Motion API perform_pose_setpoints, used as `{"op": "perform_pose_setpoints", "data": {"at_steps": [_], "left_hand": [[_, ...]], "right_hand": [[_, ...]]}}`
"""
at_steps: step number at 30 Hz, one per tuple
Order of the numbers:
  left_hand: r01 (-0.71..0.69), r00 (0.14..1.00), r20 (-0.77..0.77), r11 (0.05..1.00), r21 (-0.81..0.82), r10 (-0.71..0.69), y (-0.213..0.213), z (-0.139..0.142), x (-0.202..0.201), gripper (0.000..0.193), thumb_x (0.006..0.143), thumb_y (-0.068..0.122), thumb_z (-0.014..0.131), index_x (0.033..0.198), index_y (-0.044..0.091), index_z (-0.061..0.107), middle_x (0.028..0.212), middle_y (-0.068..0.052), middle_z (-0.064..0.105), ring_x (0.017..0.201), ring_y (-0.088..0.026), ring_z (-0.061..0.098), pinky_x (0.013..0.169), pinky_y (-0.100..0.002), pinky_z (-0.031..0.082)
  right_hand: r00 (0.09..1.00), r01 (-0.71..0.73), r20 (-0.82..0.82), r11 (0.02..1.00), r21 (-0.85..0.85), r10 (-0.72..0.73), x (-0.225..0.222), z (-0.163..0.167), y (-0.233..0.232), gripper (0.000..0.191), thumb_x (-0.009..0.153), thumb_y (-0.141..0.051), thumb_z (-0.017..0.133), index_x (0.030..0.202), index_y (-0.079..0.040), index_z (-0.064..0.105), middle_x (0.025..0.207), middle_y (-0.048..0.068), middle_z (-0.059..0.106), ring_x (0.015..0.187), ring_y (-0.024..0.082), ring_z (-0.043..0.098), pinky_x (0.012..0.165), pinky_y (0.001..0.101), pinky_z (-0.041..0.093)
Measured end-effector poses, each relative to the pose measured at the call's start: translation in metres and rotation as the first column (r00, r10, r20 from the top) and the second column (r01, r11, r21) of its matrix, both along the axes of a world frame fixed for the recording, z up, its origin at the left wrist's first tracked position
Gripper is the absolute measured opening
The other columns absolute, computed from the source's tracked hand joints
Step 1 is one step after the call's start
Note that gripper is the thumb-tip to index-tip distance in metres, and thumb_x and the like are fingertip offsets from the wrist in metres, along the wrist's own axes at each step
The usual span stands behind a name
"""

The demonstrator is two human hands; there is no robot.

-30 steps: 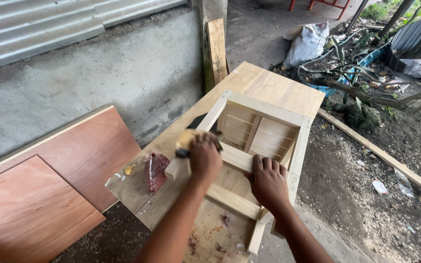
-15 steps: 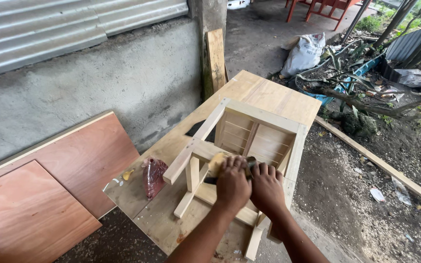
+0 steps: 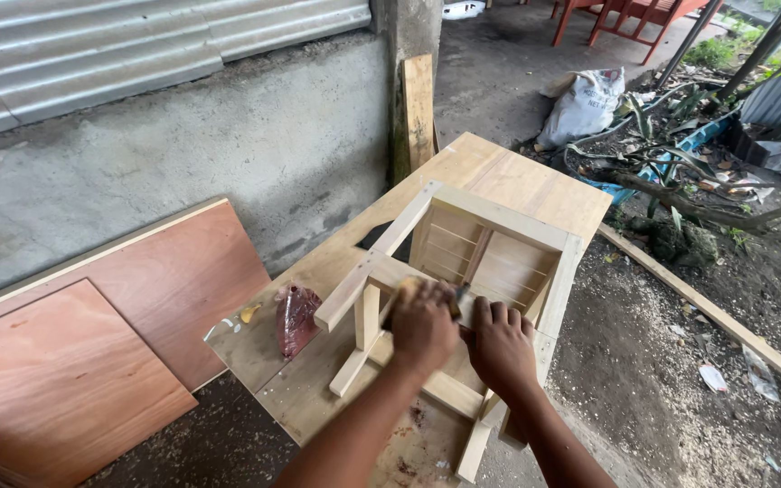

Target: The person sands the edges and surfaces of a small wooden frame using a sanding block. They hold the frame with one hand and rub the sanding block along the wood with the other, occasionally repositioning the frame to reach different areas.

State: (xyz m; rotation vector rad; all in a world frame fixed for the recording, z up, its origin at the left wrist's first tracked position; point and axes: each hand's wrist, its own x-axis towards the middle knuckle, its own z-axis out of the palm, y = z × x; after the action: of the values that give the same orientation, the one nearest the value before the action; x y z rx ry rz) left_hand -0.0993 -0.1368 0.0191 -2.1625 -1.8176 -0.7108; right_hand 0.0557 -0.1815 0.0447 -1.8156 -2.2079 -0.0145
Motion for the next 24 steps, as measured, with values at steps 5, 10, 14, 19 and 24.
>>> {"op": "perform_pose_setpoints", "data": {"at_steps": [5, 10, 14, 19, 24], "left_hand": [[-0.124, 0.976, 0.15, 0.969, -0.212, 0.157, 0.031, 0.006, -0.032, 0.032, 0.099, 0.022, 0.051, 0.12, 0.002, 0.064, 0.125, -0.018, 0.066, 0.122, -0.033, 0.06, 0.112, -0.054, 0.038], [0.031, 1.0, 0.007, 0.993, -0.116, -0.031, 0.02, -0.018, -0.006, 0.063, 0.084, 0.033, 0.06, 0.134, -0.005, 0.053, 0.138, -0.022, 0.058, 0.128, -0.041, 0.053, 0.107, -0.054, 0.036], [-0.126, 0.99, 0.012, 0.927, -0.354, 0.139, 0.018, -0.001, -0.021, 0.042, 0.103, 0.026, 0.052, 0.134, -0.002, 0.059, 0.136, -0.022, 0.061, 0.123, -0.033, 0.059, 0.105, -0.046, 0.043], [-0.153, 0.987, -0.099, 0.918, -0.365, 0.125, 0.017, 0.033, -0.029, 0.041, 0.096, 0.04, 0.059, 0.111, 0.003, 0.07, 0.124, -0.017, 0.067, 0.122, -0.032, 0.058, 0.109, -0.047, 0.04], [0.176, 0.978, 0.09, 0.979, 0.101, -0.186, -0.017, 0.011, 0.004, 0.049, 0.088, 0.032, 0.063, 0.121, -0.005, 0.064, 0.128, -0.022, 0.066, 0.122, -0.037, 0.058, 0.11, -0.052, 0.04]], "right_hand": [[1.0, 0.009, -0.015, 1.0, 0.01, -0.009, -0.004, 0.0, -0.002, 0.056, 0.096, -0.047, 0.058, 0.133, -0.007, 0.046, 0.12, 0.017, 0.061, 0.116, 0.037, 0.057, 0.105, 0.0524, 0.039], [1.0, 0.014, -0.024, 1.0, 0.026, -0.013, -0.006, 0.003, 0.0, 0.056, 0.093, -0.04, 0.061, 0.136, -0.007, 0.046, 0.121, 0.018, 0.061, 0.116, 0.037, 0.056, 0.103, 0.0532, 0.038], [1.0, 0.012, -0.027, 1.0, -0.003, -0.012, -0.005, 0.004, -0.001, 0.06, 0.094, -0.045, 0.061, 0.137, -0.008, 0.045, 0.122, 0.017, 0.06, 0.118, 0.037, 0.056, 0.104, 0.0517, 0.039], [0.999, 0.03, -0.025, 0.999, -0.034, -0.031, -0.006, -0.003, 0.001, 0.061, 0.094, -0.044, 0.062, 0.138, -0.007, 0.044, 0.124, 0.018, 0.059, 0.12, 0.037, 0.055, 0.106, 0.0522, 0.037], [1.0, 0.018, -0.011, 1.0, -0.001, -0.018, -0.001, -0.004, 0.006, 0.053, 0.097, -0.029, 0.059, 0.144, -0.007, 0.045, 0.126, 0.018, 0.06, 0.121, 0.036, 0.056, 0.108, 0.0525, 0.038]]}}
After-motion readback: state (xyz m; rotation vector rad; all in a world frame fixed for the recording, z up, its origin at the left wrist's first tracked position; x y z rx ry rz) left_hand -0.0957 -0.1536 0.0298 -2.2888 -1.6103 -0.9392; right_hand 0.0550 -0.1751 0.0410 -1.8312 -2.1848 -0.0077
